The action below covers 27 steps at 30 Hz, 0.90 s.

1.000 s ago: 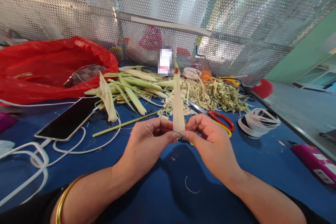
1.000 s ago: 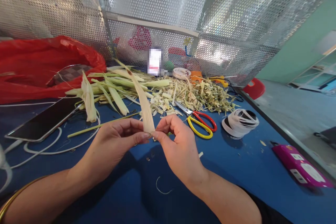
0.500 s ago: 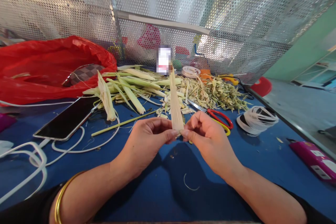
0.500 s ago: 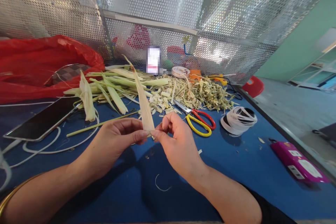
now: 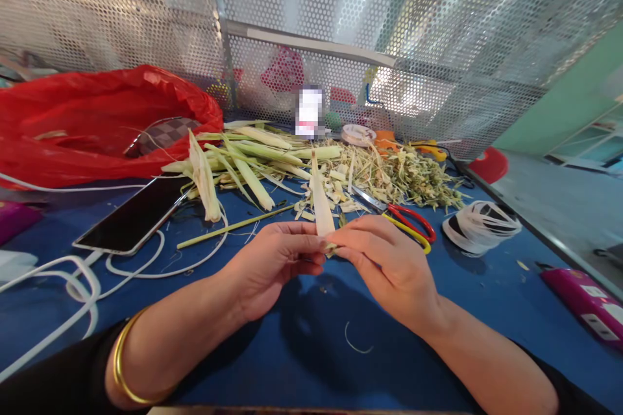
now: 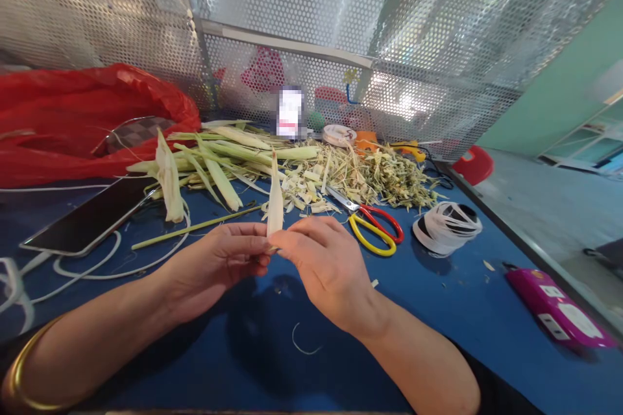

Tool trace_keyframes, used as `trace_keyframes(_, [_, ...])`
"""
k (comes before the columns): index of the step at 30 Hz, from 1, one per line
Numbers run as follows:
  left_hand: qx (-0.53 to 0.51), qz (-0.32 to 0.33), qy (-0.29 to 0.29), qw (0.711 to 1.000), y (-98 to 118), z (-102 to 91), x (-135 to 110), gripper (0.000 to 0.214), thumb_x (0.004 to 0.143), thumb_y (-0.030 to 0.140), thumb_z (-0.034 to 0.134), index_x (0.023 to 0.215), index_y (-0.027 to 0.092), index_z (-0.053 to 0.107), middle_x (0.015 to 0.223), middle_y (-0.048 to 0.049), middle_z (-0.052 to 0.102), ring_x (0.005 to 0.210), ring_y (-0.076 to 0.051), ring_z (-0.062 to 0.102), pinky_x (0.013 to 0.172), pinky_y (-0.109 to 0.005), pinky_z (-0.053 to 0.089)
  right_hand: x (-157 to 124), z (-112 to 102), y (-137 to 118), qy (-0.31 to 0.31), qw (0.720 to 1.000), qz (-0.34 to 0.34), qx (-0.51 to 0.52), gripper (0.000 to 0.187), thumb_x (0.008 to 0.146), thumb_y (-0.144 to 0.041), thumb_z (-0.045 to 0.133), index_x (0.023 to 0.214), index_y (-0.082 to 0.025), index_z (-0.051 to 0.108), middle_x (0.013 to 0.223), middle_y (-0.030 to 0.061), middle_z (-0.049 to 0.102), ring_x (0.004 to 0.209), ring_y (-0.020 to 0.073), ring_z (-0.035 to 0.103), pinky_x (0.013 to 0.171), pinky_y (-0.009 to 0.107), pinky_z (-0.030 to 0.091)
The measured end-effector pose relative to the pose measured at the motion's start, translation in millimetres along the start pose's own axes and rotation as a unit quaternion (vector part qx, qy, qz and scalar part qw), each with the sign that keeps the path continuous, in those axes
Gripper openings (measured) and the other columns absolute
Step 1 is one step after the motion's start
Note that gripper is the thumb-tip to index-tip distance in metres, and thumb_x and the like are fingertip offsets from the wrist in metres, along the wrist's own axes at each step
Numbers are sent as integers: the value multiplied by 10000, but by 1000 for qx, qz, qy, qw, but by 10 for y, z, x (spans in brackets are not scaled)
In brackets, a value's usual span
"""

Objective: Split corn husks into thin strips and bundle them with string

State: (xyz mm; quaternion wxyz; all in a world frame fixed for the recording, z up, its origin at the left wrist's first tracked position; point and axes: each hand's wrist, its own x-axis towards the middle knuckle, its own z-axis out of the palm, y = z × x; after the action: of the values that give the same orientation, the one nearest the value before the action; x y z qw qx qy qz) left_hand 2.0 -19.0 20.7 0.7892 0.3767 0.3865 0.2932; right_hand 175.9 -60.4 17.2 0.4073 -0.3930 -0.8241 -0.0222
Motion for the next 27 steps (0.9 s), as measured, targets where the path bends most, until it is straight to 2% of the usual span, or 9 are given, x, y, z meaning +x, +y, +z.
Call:
trace_keyframes(6, [-6, -28, -16, 999, -2, -10, 1, 23, 654, 152, 698, 663, 159, 678, 650, 4, 588, 585, -77, 527, 571, -170, 459, 6, 5, -7, 19, 999, -8, -30, 168, 860, -99, 553, 889, -192, 691, 773, 44, 651, 706, 146, 594, 629, 272, 490])
trace_keyframes(11, [-10, -39, -18, 999, -2, -14, 8, 51, 651, 156, 714, 694, 163, 688, 639, 8, 573, 578, -76, 515, 565, -168, 464, 15, 2, 8, 36, 998, -29, -53, 179, 840, -66, 558, 813, -187, 687, 739, 44, 636, 709, 152, 574, 625, 281, 474])
trace_keyframes(23, [-3, -19, -28, 999, -34, 20, 10, 22, 697, 146, 697, 707, 132, 682, 678, -10, 580, 601, -77, 535, 539, -163, 461, 57, -2, 16, 38, 995, -56, -76, 92, 858, -133, 580, 795, -181, 628, 711, 36, 631, 676, 147, 567, 675, 298, 459])
trace_keyframes(27, [20, 19, 8, 1000, -54, 35, 1, 81, 688, 175, 725, 742, 127, 689, 752, -25, 629, 640, -93, 589, 564, -173, 468, 50, 16, 29, 19, 996, -36, -76, 116, 867, -126, 557, 775, -179, 606, 711, 31, 621, 674, 151, 561, 684, 305, 435])
